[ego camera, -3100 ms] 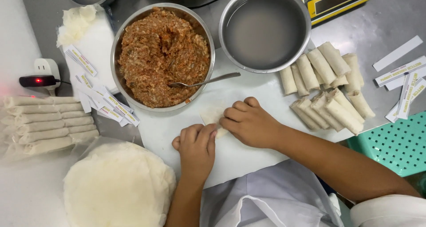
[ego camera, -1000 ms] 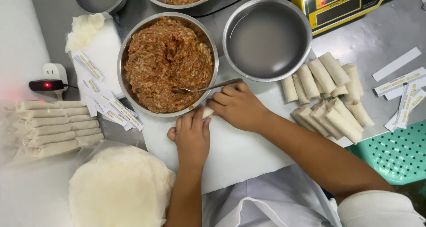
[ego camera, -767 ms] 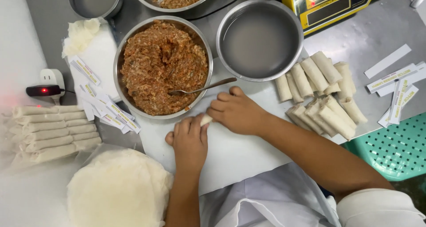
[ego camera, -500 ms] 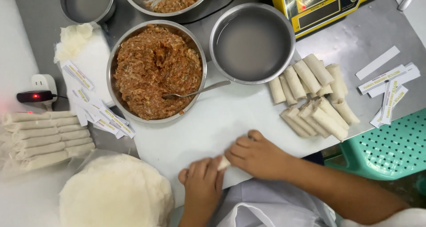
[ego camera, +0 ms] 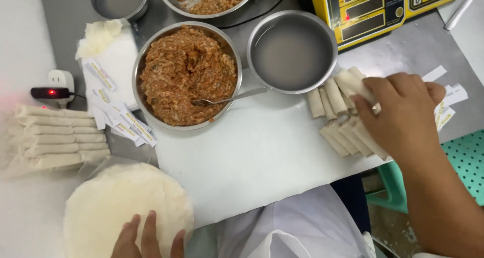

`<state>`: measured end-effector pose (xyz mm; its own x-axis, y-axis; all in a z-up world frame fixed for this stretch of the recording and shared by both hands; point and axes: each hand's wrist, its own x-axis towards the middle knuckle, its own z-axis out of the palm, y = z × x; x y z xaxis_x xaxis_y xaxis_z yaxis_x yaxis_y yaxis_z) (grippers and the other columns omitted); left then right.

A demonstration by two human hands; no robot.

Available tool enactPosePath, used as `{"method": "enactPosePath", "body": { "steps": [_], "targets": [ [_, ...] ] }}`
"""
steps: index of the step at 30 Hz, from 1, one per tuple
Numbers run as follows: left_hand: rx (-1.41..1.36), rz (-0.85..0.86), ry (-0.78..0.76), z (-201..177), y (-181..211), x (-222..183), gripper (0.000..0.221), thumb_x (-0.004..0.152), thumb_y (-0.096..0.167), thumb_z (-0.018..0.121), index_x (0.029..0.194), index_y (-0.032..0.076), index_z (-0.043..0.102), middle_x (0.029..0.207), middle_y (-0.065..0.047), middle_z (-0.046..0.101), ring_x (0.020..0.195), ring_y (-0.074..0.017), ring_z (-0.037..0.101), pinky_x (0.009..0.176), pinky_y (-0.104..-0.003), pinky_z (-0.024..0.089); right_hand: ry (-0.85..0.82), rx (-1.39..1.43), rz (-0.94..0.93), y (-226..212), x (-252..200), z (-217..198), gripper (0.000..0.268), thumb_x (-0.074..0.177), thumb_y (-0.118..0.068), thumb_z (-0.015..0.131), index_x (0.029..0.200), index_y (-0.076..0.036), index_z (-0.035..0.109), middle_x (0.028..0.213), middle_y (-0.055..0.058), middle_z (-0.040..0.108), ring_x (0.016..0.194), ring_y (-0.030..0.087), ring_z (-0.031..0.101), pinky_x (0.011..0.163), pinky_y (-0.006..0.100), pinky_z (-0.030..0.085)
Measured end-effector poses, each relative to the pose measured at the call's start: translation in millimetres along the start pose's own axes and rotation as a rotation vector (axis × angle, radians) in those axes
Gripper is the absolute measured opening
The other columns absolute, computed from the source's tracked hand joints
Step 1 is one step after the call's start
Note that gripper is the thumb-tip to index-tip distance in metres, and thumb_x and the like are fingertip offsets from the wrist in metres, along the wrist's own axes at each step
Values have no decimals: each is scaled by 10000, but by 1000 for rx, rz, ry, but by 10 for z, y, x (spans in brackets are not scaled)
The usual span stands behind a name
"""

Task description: Assembling spring rolls by placing meat filling on wrappers, folding the sides, and rolling them up.

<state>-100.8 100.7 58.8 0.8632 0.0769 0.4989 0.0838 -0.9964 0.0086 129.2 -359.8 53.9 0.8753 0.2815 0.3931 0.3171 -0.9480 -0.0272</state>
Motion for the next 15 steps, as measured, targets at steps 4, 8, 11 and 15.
{"method": "enactPosePath", "body": {
  "steps": [4,8,11,15],
  "targets": [
    [246,-47,-82,245,-349,-571,756,832,709,449,1341,218,716,1460,-147,687,1309,-399,696,918,-562,510,-334,-261,203,40,45,239,452,1012,-579,626,1091,-136,670,1043,95,658,1022,376,637,882,479,355],
    [108,84,-70,-72,-395,-394,481,855,512,651,1176,169,757,1292,-177,737,1138,-407,754,848,-481,627,-416,-195,270,-110,204,15,571,1029,-601,553,1256,-97,697,1188,183,693,1152,430,614,947,539,312],
    [-155,-78,-124,-296,-342,-274,269,852,161,748,1103,65,770,1122,-180,763,1077,-366,745,861,-470,620,-492,-123,292,-137,243,-18,588,1059,-536,509,1382,-69,663,1286,271,684,1257,466,574,1019,579,269],
    [-316,-561,-292,-470,-377,-193,239,917,302,687,1099,157,742,1047,10,758,987,-175,713,720,-345,604,-293,643,358,490,-231,906,391,1167,-374,521,1383,-49,543,1150,187,518,1076,335,513,974,481,424]
  ]
}}
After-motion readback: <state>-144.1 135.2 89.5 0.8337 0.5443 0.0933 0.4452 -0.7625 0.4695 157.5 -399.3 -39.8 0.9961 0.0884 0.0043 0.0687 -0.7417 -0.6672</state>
